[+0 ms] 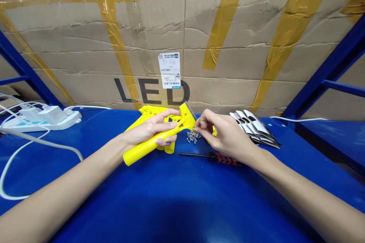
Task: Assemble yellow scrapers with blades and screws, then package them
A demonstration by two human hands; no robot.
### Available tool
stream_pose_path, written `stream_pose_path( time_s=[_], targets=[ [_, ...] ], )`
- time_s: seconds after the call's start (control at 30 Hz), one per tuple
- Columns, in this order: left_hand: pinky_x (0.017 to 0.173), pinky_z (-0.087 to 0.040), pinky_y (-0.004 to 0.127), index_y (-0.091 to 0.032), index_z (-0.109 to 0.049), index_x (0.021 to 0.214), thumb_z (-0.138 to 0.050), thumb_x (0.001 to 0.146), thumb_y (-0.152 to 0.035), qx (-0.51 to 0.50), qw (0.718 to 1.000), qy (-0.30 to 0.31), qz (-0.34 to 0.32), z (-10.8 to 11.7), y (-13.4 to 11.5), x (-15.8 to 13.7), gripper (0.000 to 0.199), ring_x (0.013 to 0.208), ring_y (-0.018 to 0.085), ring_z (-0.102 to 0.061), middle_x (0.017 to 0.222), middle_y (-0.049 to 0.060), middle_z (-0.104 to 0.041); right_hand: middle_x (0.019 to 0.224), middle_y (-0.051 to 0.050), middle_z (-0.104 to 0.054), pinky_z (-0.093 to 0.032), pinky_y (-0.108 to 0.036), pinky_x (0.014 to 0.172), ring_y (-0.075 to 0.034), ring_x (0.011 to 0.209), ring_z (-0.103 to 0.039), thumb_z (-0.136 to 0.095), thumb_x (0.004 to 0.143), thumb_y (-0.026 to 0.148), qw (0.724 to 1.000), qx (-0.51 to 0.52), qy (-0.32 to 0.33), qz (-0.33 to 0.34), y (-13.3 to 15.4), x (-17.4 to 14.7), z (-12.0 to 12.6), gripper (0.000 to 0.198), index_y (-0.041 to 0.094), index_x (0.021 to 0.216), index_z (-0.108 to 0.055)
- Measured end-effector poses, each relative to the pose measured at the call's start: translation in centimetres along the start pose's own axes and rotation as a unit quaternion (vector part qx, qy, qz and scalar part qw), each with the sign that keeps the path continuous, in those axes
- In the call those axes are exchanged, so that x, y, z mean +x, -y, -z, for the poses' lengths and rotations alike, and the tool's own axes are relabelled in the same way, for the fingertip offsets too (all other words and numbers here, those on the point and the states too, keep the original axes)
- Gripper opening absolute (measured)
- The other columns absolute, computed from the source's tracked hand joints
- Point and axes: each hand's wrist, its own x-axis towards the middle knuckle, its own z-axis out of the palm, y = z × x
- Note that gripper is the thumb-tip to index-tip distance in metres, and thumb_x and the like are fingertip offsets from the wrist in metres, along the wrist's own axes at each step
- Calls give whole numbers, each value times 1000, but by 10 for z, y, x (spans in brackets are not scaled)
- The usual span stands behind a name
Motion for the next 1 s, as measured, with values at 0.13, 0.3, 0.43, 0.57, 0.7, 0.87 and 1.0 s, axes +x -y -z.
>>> stream_pose_path(
  time_s=[0.13,0.3,0.43,0.57,0.7,0.87,1.0],
  targets=[
    [43,-28,14,-25,-39,122,-58,96,-27,2,1000,8,6,-1,-1,0,32,43,6,-42,61,-4,-55,82,-1,-63,-43,-28,64,-14,69,-57,-65,91,30,998,60,10,-35,-7,3,5,19,22,91,-48],
    [43,-27,14,-26,-38,120,-58,96,-26,6,1000,24,16,-4,-3,0,31,41,5,-40,61,-4,-55,83,0,-63,-46,-28,62,-15,72,-59,-76,82,44,983,153,10,-96,-19,2,7,37,22,102,-53],
    [43,-28,13,-26,-36,122,-55,97,-25,-18,1000,17,7,-3,-2,2,31,41,5,-41,59,-4,-55,78,1,-63,-46,-30,62,-15,67,-58,-77,80,47,975,180,1,-133,-22,3,5,44,22,108,-54],
    [44,-32,13,-25,-39,121,-57,96,-20,-54,999,-1,3,2,1,5,31,41,6,-44,61,-3,-55,77,-2,-66,-48,-32,67,-18,70,-62,-74,82,49,963,181,-53,-194,-22,4,8,39,20,102,-56],
    [44,-36,13,-23,-43,125,-58,94,-16,-96,994,-54,-18,11,4,8,36,44,4,-44,72,-1,-57,81,-3,-68,-44,-32,69,-18,73,-61,-67,88,30,991,23,39,-124,-23,2,11,14,20,90,-57],
    [45,-36,13,-22,-43,129,-58,95,-17,-101,992,-74,-27,15,3,8,38,46,3,-45,75,-1,-55,81,-6,-58,-38,-30,68,-19,77,-54,-56,90,13,974,-154,167,-13,-21,-4,2,8,19,86,-61],
    [44,-35,12,-21,-41,129,-58,93,-13,-96,991,-89,-25,10,2,7,40,47,3,-44,79,1,-57,76,-6,-57,-35,-29,66,-20,80,-53,-54,91,12,966,-175,192,5,-22,-5,-3,11,18,84,-60]
  ],
)
